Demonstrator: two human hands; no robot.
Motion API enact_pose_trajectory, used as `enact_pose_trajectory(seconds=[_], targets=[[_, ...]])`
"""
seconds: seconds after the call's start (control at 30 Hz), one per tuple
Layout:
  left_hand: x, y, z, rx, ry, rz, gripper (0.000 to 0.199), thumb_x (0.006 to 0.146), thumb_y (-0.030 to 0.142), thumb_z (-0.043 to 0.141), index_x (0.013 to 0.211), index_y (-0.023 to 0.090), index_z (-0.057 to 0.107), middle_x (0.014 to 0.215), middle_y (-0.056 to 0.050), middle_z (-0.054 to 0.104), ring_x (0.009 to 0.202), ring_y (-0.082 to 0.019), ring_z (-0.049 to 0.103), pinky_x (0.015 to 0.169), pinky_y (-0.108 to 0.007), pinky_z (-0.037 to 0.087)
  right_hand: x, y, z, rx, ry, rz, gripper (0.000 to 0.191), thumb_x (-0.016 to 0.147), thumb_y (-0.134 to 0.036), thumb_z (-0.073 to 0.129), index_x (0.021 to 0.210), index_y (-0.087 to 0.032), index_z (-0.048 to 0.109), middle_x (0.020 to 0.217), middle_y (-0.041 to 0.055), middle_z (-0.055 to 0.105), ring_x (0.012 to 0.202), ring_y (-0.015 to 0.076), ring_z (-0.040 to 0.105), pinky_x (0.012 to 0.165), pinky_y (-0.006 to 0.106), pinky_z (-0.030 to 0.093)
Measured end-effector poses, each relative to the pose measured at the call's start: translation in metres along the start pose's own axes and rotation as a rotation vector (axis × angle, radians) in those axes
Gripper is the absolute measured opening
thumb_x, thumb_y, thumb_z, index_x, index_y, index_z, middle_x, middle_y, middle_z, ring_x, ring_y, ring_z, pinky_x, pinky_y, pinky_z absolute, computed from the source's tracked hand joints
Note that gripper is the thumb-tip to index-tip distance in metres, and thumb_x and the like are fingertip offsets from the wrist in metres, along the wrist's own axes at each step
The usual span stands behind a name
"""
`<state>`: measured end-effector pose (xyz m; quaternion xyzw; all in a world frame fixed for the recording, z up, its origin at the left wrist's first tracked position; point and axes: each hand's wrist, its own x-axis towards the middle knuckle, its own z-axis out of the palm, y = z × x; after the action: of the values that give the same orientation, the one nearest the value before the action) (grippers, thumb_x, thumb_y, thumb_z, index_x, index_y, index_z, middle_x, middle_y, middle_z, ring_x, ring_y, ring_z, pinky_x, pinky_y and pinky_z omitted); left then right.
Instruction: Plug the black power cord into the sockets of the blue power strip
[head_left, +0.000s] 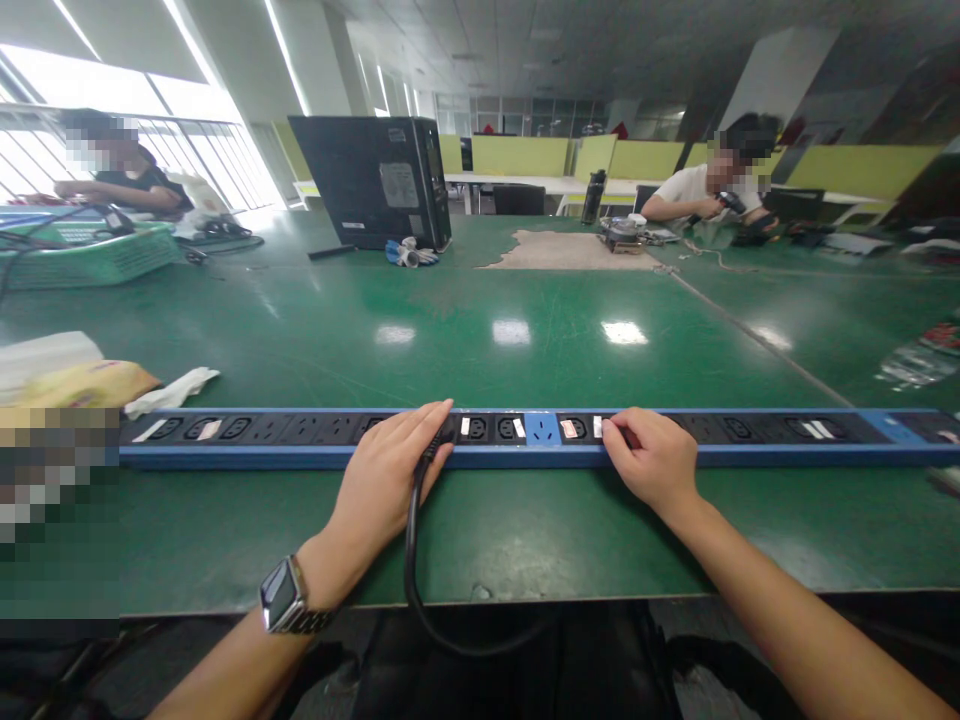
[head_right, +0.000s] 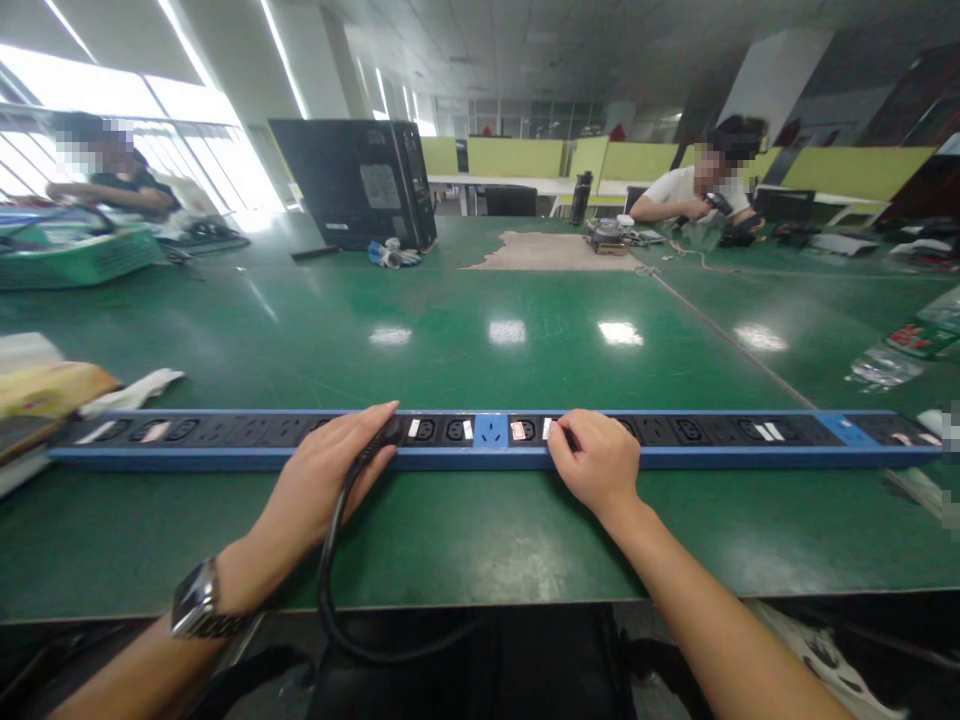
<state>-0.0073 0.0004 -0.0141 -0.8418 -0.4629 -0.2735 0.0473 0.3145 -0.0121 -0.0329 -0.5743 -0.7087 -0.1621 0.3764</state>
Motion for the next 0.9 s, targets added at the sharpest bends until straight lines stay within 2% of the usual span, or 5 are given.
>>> enact_pose_trajectory(seconds=[0.13,0.27,0.47,0.7,0.9], targets=[[-0.004,-0.006,0.001,-0.028,0.012,0.025,0.055,0.092,0.035,0.051,0.144,0.023,0.037,0.134,-0.011,0.058,0.120,-0.026,0.055,0.102,-0.045,0.044,-0.001,0.000,0.002,-0.027,0.035,-0.015,0.024,0.086,-0.028,0.053,0.066,-0.019,0.062,0.061,-0.0002,0.061,0.058,0.0123,0.052,0.061,0.025,0.035],[0.005,-0.015,-0.003,-0.123,0.011,0.030,0.040,0.092,0.037,0.052,0.129,0.024,0.054,0.120,-0.008,0.066,0.109,-0.024,0.062,0.096,-0.042,0.049,-0.001,0.001,0.005,-0.048,0.033,-0.014,0.024,0.086,-0.028,0.052,0.066,-0.019,0.062,0.061,0.0001,0.061,0.060,0.0131,0.053,0.062,0.026,0.035],[0.047,-0.002,-0.015,-0.486,0.645,-0.329,0.040,0.096,0.043,0.042,0.128,0.021,0.054,0.112,-0.009,0.068,0.083,-0.015,0.068,0.065,-0.026,0.056,-0.002,0.002,0.005,-0.059,0.024,-0.012,0.024,0.085,-0.028,0.052,0.065,-0.019,0.062,0.061,0.0005,0.061,0.060,0.0137,0.054,0.063,0.027,0.036],[0.065,0.053,0.021,-0.394,0.111,0.028,0.034,0.092,0.038,0.054,0.120,0.019,0.062,0.101,-0.008,0.072,0.090,-0.019,0.067,0.079,-0.032,0.054,-0.002,0.002,0.006,-0.049,0.016,-0.007,0.023,0.085,-0.027,0.051,0.065,-0.020,0.062,0.062,0.0007,0.062,0.060,0.0135,0.053,0.064,0.027,0.035],[0.070,0.062,0.040,-0.282,-0.026,0.016,0.034,0.094,0.037,0.051,0.121,0.019,0.062,0.100,-0.008,0.071,0.090,-0.022,0.065,0.080,-0.037,0.052,-0.002,0.002,0.006,-0.061,0.009,-0.010,0.023,0.085,-0.027,0.052,0.065,-0.020,0.062,0.062,0.0010,0.062,0.061,0.0139,0.054,0.065,0.027,0.035]])
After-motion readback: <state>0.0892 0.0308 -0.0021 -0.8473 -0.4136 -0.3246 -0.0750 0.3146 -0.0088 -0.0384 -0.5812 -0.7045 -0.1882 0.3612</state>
